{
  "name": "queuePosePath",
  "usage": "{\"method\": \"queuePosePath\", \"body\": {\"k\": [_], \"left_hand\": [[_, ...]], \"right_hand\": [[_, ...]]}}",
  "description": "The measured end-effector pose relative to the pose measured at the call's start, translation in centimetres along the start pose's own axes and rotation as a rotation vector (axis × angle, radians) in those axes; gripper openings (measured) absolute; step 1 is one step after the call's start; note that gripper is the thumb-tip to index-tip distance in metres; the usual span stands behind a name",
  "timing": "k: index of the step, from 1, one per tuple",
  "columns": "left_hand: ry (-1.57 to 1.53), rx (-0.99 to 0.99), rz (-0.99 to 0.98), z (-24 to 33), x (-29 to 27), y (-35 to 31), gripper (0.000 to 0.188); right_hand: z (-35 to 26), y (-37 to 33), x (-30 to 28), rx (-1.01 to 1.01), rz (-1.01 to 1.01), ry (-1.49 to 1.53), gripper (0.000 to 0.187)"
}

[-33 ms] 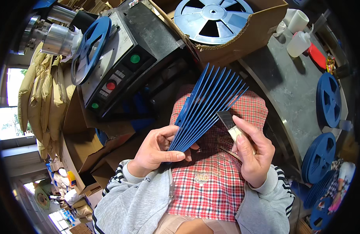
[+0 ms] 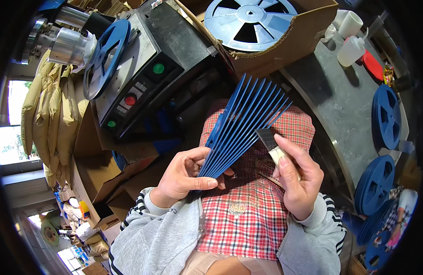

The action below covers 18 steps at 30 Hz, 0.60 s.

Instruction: The person uses a utility knife to scrape edges on a stack of blue plastic reels, then wipes the reels with a pink cloth. The person handles the reels one at a time, turning them over to clean both sides.

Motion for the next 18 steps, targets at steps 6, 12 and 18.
{"method": "queuePosePath", "body": {"k": [6,12,18], "left_hand": [[-0.003,0.007,0.007,-0.06,-0.07,-0.15,0.060],[0.006,0.004,0.007,-0.21,-0.01,-0.19,0.060],[-0.003,0.003,0.009,-0.35,0.06,-0.20,0.058]], "right_hand": [[-0.05,-0.44,0.24,-0.096,-0.006,-0.054,0.034],[-0.26,-0.35,0.00,-0.094,-0.008,-0.066,0.034],[-0.23,-0.16,-0.50,-0.078,0.006,-0.085,0.034]]}}
Point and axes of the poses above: each hand's wrist, its own y-axis towards the middle knuckle, its own x-axis out of the palm, z = x × y, the point moved 7 cm from there along y, towards the middle knuckle, and after that the axes turned 10 degrees about z, right-handed, at the moved point
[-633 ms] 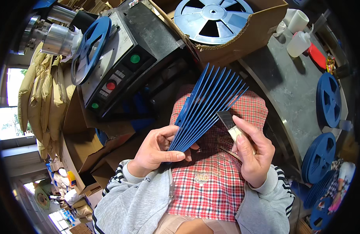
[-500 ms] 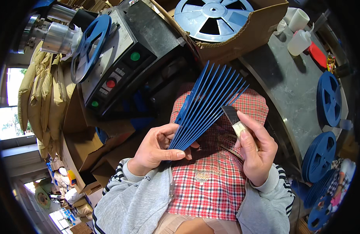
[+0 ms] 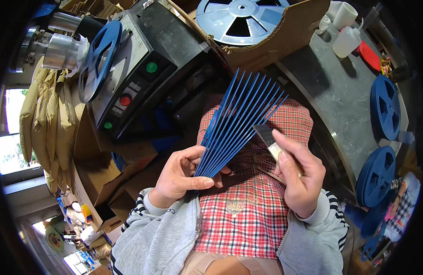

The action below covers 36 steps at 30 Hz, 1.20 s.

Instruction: The person uses a utility knife to scrape edges on a stack of blue plastic reels, then wipes the reels with a pink cloth. The person handles the reels one at a time, turning them over to clean both sides.

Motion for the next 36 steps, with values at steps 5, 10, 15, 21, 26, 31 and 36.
{"method": "queuePosePath", "body": {"k": [5,10,15,21,26,31,36], "left_hand": [[-0.008,-0.014,0.002,0.0,0.0,0.0,0.058],[0.033,-0.006,0.006,0.1,0.1,0.0,0.060],[-0.004,0.012,-0.020,0.5,-0.2,-0.1,0.058],[-0.091,0.109,-0.010,0.5,-0.7,0.1,0.055],[-0.029,0.090,0.047,0.0,-1.5,-0.5,0.058],[-0.034,0.144,-0.014,-0.4,-2.6,-0.4,0.061],[-0.081,0.212,0.023,-0.6,-4.3,-0.7,0.057]], "right_hand": [[-0.6,0.0,0.3,0.015,0.000,0.027,0.032],[-0.8,0.1,0.6,-0.034,-0.109,-0.001,0.033],[-2.3,-0.1,1.5,-0.311,-0.089,-0.028,0.038],[-4.3,-0.9,5.2,-0.828,-0.227,-0.136,0.016],[-0.8,0.9,6.1,-0.824,-0.156,-0.144,0.015],[4.0,5.0,2.9,-0.645,0.101,-0.118,0.010],[12.7,7.5,1.9,-0.089,0.130,0.107,0.022]]}}
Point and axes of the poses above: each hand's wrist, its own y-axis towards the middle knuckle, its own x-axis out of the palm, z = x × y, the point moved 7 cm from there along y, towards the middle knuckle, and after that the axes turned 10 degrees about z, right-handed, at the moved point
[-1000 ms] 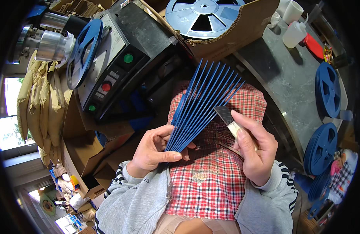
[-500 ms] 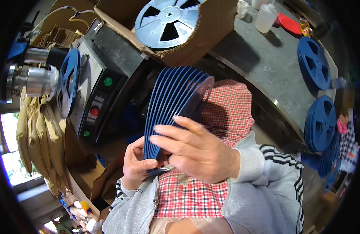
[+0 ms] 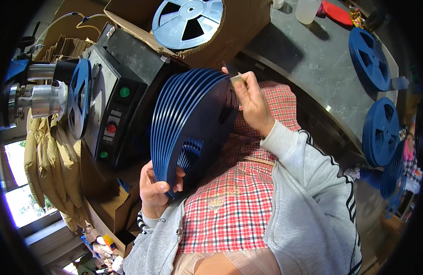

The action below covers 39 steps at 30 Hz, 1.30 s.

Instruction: The person uses a utility knife to scrape edges on a stack of blue plastic reels, then wipes the reels with a pink cloth. The person handles the reels one at a time, turning them over to clean both sides.

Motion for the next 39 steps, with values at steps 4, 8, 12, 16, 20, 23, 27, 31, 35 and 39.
{"method": "queuePosePath", "body": {"k": [4,8,12,16,20,23,27,31,35,39], "left_hand": [[-0.036,0.090,0.046,0.9,-0.6,-0.1,0.050],[-0.070,0.174,0.047,1.4,-1.8,-0.8,0.044],[-0.070,0.170,0.010,3.1,-3.6,-1.2,0.036],[-0.384,0.206,0.003,4.6,-5.8,-1.5,0.031],[-0.690,0.189,-0.091,5.3,-4.9,-1.0,0.025],[-0.765,0.207,-0.118,5.1,-4.2,-0.2,0.024],[-0.868,0.198,-0.156,3.9,-4.2,0.1,0.023],[-0.894,0.168,-0.143,3.2,-3.9,0.2,0.020],[-0.964,0.151,-0.016,2.2,-4.9,0.1,0.020],[-1.046,0.102,0.090,-0.3,-6.7,-0.8,0.017]], "right_hand": [[8.3,-1.4,-1.6,0.306,0.060,0.056,0.024],[9.1,-3.6,-2.8,0.436,0.177,0.128,0.021],[5.4,-3.4,-3.3,0.378,0.130,0.199,0.018],[1.3,-3.0,-2.4,0.357,0.058,0.236,0.020],[0.3,-3.1,-2.6,0.396,0.066,0.226,0.023],[0.2,-3.5,-2.5,0.413,0.067,0.213,0.020],[1.1,-4.0,-3.4,0.479,0.122,0.212,0.018],[2.8,-5.3,-5.2,0.548,0.168,0.163,0.021],[3.4,-6.7,-4.0,0.701,0.053,0.181,0.030],[4.6,-9.4,-0.9,0.962,0.040,0.294,0.042]]}}
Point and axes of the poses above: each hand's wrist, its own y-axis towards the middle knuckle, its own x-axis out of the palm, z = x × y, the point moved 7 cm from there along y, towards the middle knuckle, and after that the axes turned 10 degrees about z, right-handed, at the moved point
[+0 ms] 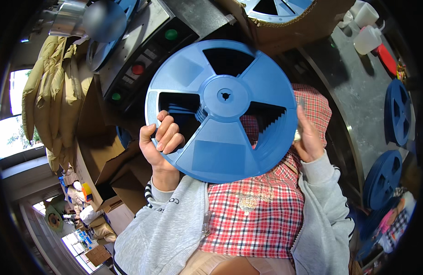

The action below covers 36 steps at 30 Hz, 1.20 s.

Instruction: The person uses a utility knife to scrape edges on a stack of blue plastic reels, then wipes the reels with a pink cloth. The person handles the reels one at a time, turning them over to clean both sides.

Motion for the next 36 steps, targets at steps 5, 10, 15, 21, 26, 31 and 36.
{"method": "queuePosePath", "body": {"k": [5,10,15,21,26,31,36], "left_hand": [[-0.054,0.057,0.231,1.0,-4.6,-0.8,0.014],[-0.120,0.096,0.358,1.8,-6.8,-2.0,0.012],[-0.099,0.107,0.444,1.8,-6.7,-2.2,0.013],[-0.025,0.111,0.462,1.0,-5.2,-1.6,0.012],[-0.051,0.030,0.463,1.1,-5.0,-1.0,0.016],[-0.123,0.011,0.440,1.6,-3.4,-0.3,0.026],[-0.161,-0.007,0.407,1.8,-3.3,-0.4,0.030]], "right_hand": [[3.5,0.8,0.2,0.234,-0.156,0.057,0.044],[3.1,1.1,1.3,0.236,-0.043,-0.024,0.038],[2.1,1.4,2.6,0.162,-0.051,-0.040,0.043],[0.9,1.5,3.1,0.093,-0.015,-0.322,0.034],[1.7,2.6,2.9,0.181,0.015,-0.285,0.022],[0.9,2.5,4.3,0.169,0.052,-0.250,0.020],[0.2,2.0,4.4,0.143,0.040,-0.233,0.020]]}}
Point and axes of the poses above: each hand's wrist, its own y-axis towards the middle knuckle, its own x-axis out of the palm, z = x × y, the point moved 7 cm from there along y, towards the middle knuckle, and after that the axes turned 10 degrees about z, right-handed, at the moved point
